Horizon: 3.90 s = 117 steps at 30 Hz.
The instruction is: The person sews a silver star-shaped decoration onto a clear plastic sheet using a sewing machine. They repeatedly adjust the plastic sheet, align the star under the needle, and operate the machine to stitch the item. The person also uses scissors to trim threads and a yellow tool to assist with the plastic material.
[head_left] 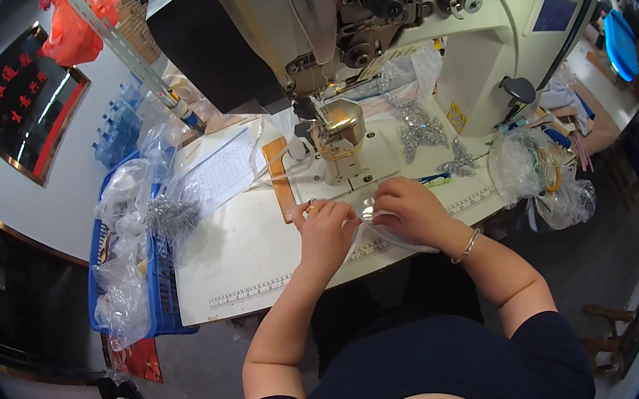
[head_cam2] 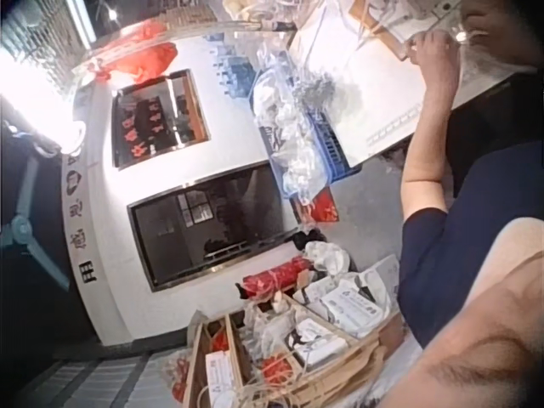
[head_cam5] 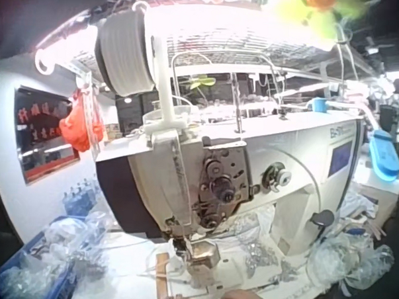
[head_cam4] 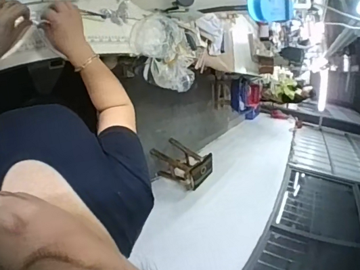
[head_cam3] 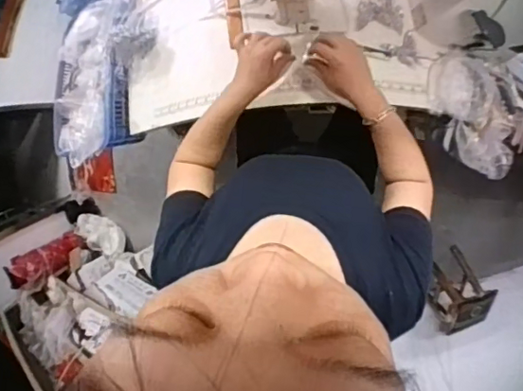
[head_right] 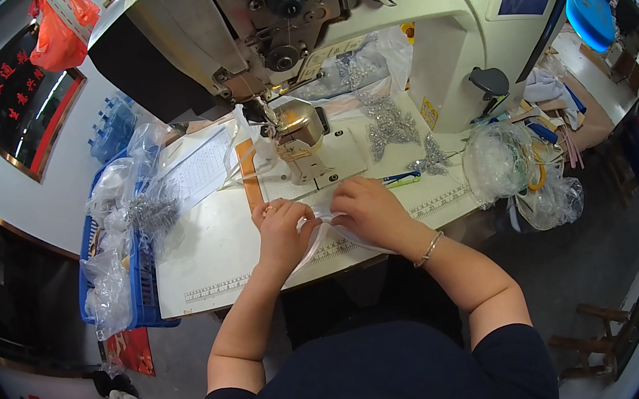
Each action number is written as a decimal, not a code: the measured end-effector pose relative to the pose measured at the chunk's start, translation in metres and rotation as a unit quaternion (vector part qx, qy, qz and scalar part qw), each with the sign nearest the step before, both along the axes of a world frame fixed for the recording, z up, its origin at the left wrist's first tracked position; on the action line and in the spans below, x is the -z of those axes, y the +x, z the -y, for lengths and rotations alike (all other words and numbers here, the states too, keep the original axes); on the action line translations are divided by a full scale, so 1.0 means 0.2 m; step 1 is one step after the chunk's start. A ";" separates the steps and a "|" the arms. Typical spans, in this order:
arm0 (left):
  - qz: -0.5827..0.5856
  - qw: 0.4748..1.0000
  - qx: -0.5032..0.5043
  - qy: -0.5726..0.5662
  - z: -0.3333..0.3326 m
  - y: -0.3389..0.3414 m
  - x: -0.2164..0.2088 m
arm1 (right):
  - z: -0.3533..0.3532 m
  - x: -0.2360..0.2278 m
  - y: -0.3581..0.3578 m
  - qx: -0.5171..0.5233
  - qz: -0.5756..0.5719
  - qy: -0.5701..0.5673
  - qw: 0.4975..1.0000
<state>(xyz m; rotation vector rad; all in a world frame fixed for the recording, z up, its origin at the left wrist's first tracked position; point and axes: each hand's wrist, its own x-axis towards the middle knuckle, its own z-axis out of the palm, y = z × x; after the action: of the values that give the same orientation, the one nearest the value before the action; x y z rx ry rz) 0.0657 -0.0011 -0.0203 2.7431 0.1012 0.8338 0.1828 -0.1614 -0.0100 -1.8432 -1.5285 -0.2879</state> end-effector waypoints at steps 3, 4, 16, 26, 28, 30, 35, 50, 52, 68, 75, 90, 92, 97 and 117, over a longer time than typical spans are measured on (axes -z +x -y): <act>-0.002 0.997 0.037 0.063 0.04 -0.15 -0.07 | 0.11 -0.07 -0.10 -0.062 0.016 -0.018 0.998; -0.015 0.994 0.071 0.087 0.05 -0.21 -0.11 | 0.15 -0.10 -0.13 -0.091 0.010 -0.018 0.996; -0.118 0.897 0.101 -0.413 0.03 -0.45 -0.45 | 0.46 0.08 0.57 0.194 0.025 -0.171 0.966; -0.089 0.742 0.177 -0.640 0.00 -0.27 -0.27 | 0.46 -0.05 0.53 0.262 0.137 -0.246 0.923; -0.058 0.717 0.191 -0.668 0.01 -0.27 -0.25 | 0.49 -0.13 0.45 0.281 0.120 -0.102 0.947; 0.002 0.660 0.214 -0.720 0.06 -0.28 -0.27 | 0.44 -0.19 0.32 0.248 -0.172 0.053 0.952; 0.097 0.519 0.359 -0.770 0.21 -0.27 -0.31 | 0.31 -0.05 0.02 0.052 -0.571 0.140 0.807; 0.085 0.745 0.122 -0.651 0.24 -0.12 -0.13 | 0.02 -0.03 -0.11 -0.062 -0.705 0.101 0.699; 0.079 0.772 0.086 -0.624 0.21 -0.12 -0.10 | 0.04 -0.01 -0.10 -0.096 -0.695 0.071 0.709; -0.007 0.772 0.055 -0.633 0.13 -0.15 -0.11 | -0.03 0.00 -0.05 -0.093 -0.715 -0.024 0.692; 0.016 0.759 0.026 -0.650 0.15 -0.16 -0.07 | 0.00 -0.01 -0.07 -0.085 -0.734 -0.024 0.674; 0.026 0.740 0.042 -0.670 0.13 -0.18 -0.05 | -0.03 -0.02 -0.09 -0.097 -0.706 -0.027 0.701; 0.026 0.740 0.042 -0.671 0.13 -0.18 -0.04 | -0.02 -0.01 -0.09 -0.108 -0.711 -0.020 0.695; 0.025 0.735 0.041 -0.676 0.14 -0.18 -0.05 | -0.02 0.01 -0.09 -0.098 -0.701 -0.014 0.706; 0.052 0.720 0.022 -0.691 0.17 -0.16 -0.05 | -0.01 0.00 -0.10 -0.100 -0.711 -0.001 0.696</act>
<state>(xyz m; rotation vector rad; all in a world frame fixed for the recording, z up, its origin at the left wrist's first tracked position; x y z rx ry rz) 0.0339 -0.0343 -0.0102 1.2499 0.4277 0.4987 0.1627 -0.1590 -0.0104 -1.1627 -0.5160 1.0463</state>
